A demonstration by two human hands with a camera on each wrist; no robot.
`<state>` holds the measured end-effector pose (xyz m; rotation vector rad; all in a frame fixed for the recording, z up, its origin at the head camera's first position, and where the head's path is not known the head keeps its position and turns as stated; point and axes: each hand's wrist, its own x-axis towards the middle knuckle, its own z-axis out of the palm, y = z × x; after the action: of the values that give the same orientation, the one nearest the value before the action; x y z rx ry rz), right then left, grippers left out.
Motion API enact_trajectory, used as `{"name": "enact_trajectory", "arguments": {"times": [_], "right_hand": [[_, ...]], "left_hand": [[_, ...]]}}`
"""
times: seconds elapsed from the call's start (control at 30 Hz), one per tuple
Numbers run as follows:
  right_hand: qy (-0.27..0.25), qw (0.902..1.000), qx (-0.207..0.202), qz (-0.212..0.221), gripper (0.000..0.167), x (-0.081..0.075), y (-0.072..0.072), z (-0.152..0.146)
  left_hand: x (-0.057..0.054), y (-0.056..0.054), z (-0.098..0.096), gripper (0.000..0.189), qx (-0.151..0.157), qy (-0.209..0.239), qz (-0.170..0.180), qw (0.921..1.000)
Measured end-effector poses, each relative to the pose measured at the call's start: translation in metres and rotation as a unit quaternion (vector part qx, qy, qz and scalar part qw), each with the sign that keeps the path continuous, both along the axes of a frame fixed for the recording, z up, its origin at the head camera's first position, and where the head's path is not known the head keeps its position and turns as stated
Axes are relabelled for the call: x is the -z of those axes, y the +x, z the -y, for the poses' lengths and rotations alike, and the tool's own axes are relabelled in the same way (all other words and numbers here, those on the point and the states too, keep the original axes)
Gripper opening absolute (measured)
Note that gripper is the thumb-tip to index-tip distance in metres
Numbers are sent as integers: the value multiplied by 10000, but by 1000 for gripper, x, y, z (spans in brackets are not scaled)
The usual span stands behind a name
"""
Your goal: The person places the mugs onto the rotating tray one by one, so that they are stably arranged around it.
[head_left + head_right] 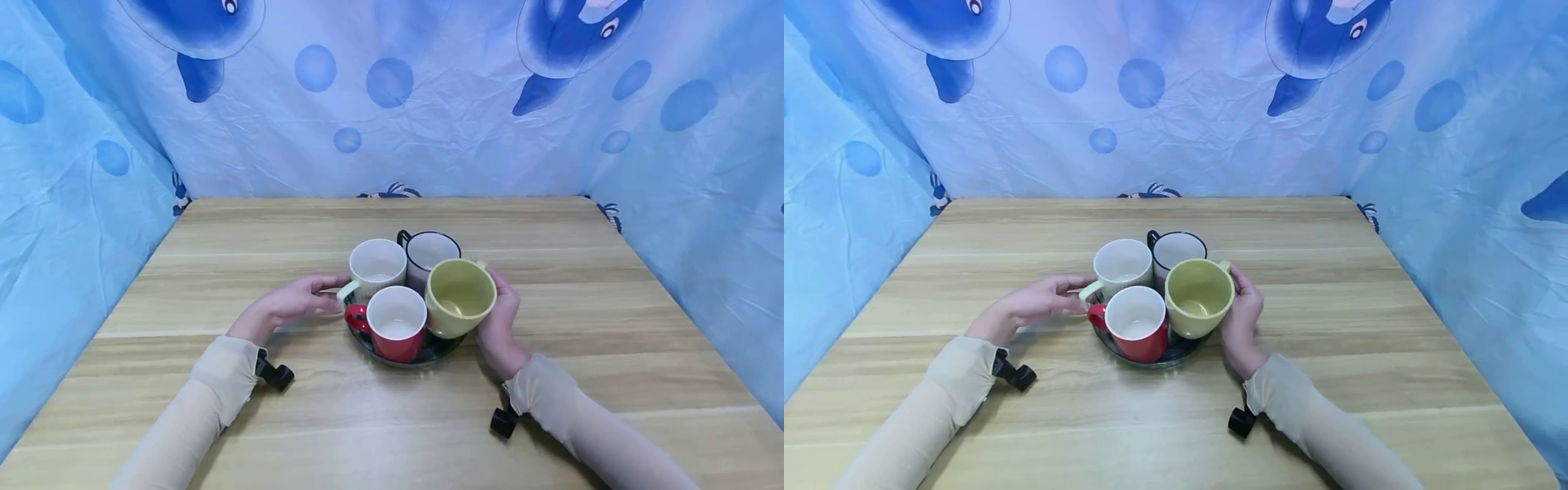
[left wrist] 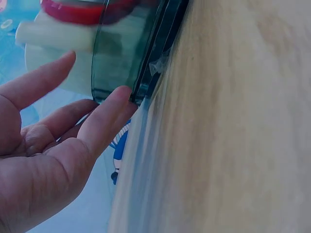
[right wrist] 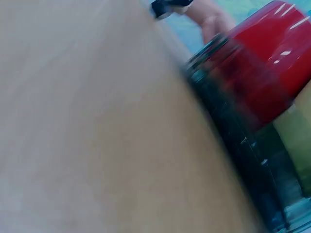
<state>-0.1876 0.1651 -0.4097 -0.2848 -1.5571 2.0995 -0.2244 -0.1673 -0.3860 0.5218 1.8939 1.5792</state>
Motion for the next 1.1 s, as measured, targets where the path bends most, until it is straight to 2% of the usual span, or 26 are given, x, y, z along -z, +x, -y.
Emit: {"name": "enact_trajectory", "arguments": {"times": [0.17,0.27,0.47,0.63,0.8,0.93,1.1], "right_hand": [[464,9988,-15,136,26,1,-1,1],[446,9988,-103,177,26,-1,0,1],[-21,9989,-459,100,26,-4,1,-2],[-89,9964,-793,273,31,-6,2,-5],[-139,9960,-784,407,31,-9,2,-10],[436,9959,-674,416,28,-9,-2,-15],[1019,9913,-681,486,29,-10,-4,-19]], "left_hand": [[-1,1,1,68,-60,123,155,9998],[-1,0,1,68,-18,237,242,9994],[0,0,1,68,-61,286,325,9990],[0,-1,0,69,-44,301,337,9990],[-1,0,1,69,-71,282,341,9990],[-2,1,1,68,-145,262,389,9988],[-3,2,2,68,-160,280,424,9986]]}}
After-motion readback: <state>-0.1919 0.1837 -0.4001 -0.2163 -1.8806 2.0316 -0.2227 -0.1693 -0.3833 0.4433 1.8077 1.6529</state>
